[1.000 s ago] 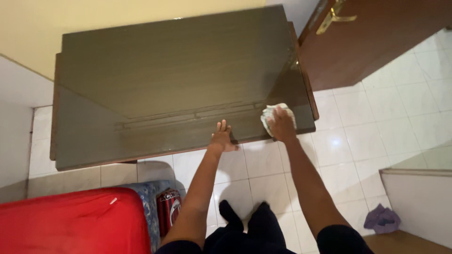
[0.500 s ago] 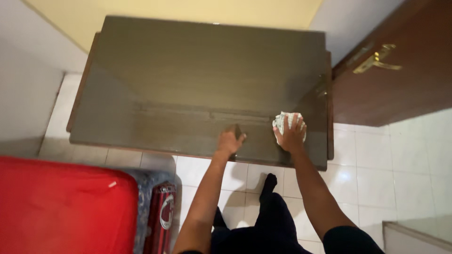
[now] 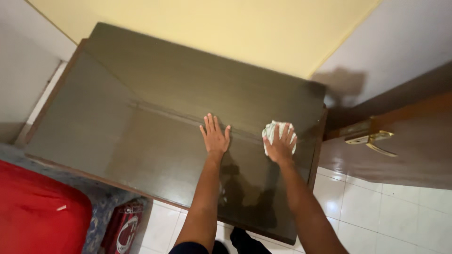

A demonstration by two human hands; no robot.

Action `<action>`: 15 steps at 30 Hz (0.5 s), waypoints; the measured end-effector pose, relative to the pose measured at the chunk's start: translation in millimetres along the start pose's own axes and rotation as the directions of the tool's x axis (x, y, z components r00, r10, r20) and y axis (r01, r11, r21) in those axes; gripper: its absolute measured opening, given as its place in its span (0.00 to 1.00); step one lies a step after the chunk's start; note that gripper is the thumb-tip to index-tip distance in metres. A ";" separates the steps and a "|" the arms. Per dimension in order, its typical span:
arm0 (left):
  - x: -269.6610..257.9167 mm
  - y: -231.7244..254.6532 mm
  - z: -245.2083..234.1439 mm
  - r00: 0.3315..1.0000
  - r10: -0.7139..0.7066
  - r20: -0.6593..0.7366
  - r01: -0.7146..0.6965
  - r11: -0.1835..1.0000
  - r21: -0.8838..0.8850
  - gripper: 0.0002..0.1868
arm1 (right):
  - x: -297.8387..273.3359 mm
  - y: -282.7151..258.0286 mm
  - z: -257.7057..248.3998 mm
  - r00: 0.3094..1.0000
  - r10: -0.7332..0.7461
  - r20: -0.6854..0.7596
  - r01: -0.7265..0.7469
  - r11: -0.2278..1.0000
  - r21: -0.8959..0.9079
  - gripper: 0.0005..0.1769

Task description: The person cleans the interior and exterior of a wooden cabinet's drawers using a cloth. They open each drawer, wipe the inside surfaces, and then wipe the top surface of the cabinet. The person handles the drawers one at a time, ensuring each is wiped thoroughly before closing it.

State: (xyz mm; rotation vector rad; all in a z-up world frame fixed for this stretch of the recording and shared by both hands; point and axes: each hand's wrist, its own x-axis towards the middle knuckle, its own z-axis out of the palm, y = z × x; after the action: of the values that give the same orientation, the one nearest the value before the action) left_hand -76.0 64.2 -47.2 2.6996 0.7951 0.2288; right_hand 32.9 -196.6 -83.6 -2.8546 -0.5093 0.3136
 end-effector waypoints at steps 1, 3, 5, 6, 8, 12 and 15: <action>-1.9 1.5 -1.3 1.000 -0.021 0.005 0.021 0.999 0.026 0.42 | 11.4 3.4 0.2 0.999 0.001 -0.039 -0.001 1.000 0.009 0.50; 4.7 5.8 -8.7 0.998 -0.064 0.012 0.063 0.998 0.028 0.44 | 47.6 3.3 -2.4 0.997 0.018 -0.080 -0.019 1.000 -0.004 0.51; 2.7 13.8 -19.0 0.995 -0.097 0.037 0.098 0.995 -0.015 0.46 | 81.6 0.7 -8.7 0.995 0.068 -0.073 -0.071 0.996 -0.044 0.51; -0.6 15.4 -23.9 0.994 -0.101 0.027 0.102 0.994 -0.024 0.46 | 91.9 -3.1 -10.2 0.993 0.069 -0.095 -0.073 0.997 -0.038 0.52; 1.5 17.7 -30.4 0.994 -0.111 -0.001 0.111 0.993 -0.037 0.46 | 121.7 -16.6 -18.4 0.988 0.067 -0.142 -0.070 0.997 -0.018 0.52; 6.5 19.4 -32.7 0.992 -0.120 0.042 0.119 0.993 0.019 0.46 | 185.3 -53.4 -39.6 0.995 0.094 -0.045 -0.093 0.996 0.016 0.53; 4.4 20.3 -32.7 0.991 -0.126 0.046 0.126 0.992 -0.003 0.46 | 217.2 -83.3 -39.6 0.998 0.028 -0.064 -0.027 1.000 0.009 0.54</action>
State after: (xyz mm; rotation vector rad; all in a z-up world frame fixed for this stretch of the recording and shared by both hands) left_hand -70.0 58.8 -9.3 2.6266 0.9455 0.1398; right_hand 215.7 -49.1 -61.3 -2.8558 -0.4560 0.2271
